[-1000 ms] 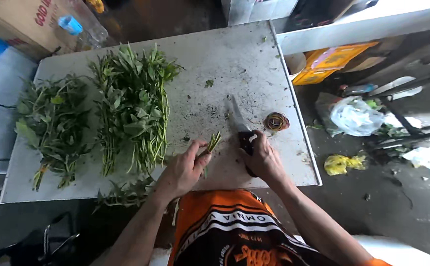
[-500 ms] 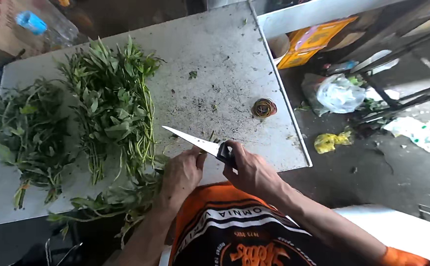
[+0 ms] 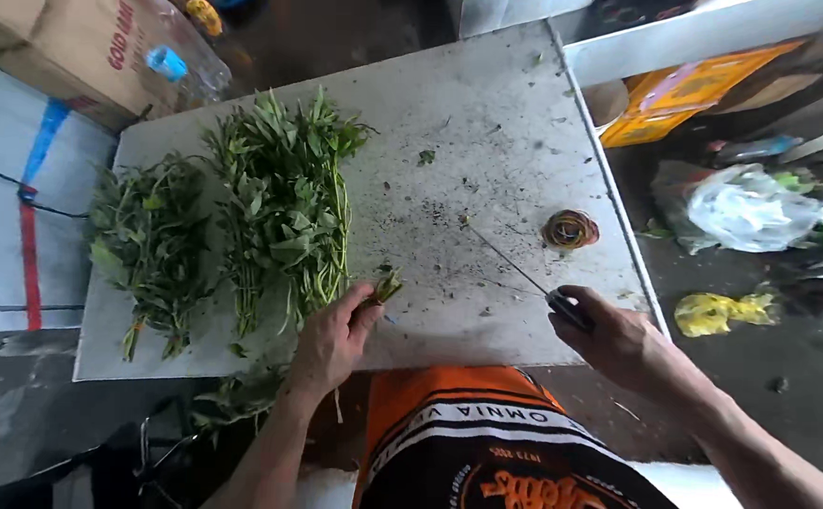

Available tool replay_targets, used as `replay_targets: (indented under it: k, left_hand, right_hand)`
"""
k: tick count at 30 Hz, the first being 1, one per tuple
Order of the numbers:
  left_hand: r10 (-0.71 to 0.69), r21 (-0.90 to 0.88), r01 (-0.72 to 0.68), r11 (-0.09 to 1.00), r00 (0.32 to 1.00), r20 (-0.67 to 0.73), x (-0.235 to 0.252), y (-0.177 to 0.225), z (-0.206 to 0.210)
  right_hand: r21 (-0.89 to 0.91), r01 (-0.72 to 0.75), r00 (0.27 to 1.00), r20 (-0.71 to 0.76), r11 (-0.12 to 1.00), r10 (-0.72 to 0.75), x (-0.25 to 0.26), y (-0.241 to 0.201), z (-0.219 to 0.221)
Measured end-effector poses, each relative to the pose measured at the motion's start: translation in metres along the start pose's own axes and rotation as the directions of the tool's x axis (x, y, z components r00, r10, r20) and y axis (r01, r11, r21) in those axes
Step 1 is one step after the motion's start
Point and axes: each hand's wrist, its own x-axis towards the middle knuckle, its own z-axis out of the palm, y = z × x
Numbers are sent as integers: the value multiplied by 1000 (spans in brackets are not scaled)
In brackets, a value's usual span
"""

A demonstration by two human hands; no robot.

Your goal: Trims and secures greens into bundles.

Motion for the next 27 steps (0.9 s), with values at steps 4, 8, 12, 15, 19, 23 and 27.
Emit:
replay_targets:
  k: [4, 8, 12, 15, 19, 23, 27]
  left_hand:
    - [100, 42, -99, 994, 995, -15, 4, 7, -1]
    - [225, 273, -185, 944, 966, -125, 2, 7, 9]
    - [328, 372, -229, 899, 916, -228, -4, -18, -2]
    - [321, 379, -208, 902, 910, -263, -16, -52, -30]
    - [346, 328, -248, 912, 893, -288, -35, -81, -74]
    - [347, 139, -318, 938, 878, -330, -53, -82, -170]
    - [715, 135, -750, 648, 536, -449, -40, -130, -339]
  right_hand:
    - [125, 173, 985, -37, 977, -169, 12, -56, 13]
    - [123, 368, 928, -117, 922, -354, 18, -111, 40]
    - [-37, 211, 977, -6, 977, -212, 20, -103, 51]
    - [-129, -74, 995, 63, 989, 82, 14, -67, 48]
    - [-95, -93, 995, -56, 991, 88, -4, -55, 56]
    - [17, -200, 976, -84, 980, 201, 11, -70, 76]
    - [-3, -260, 960, -105, 966, 258, 25, -87, 90]
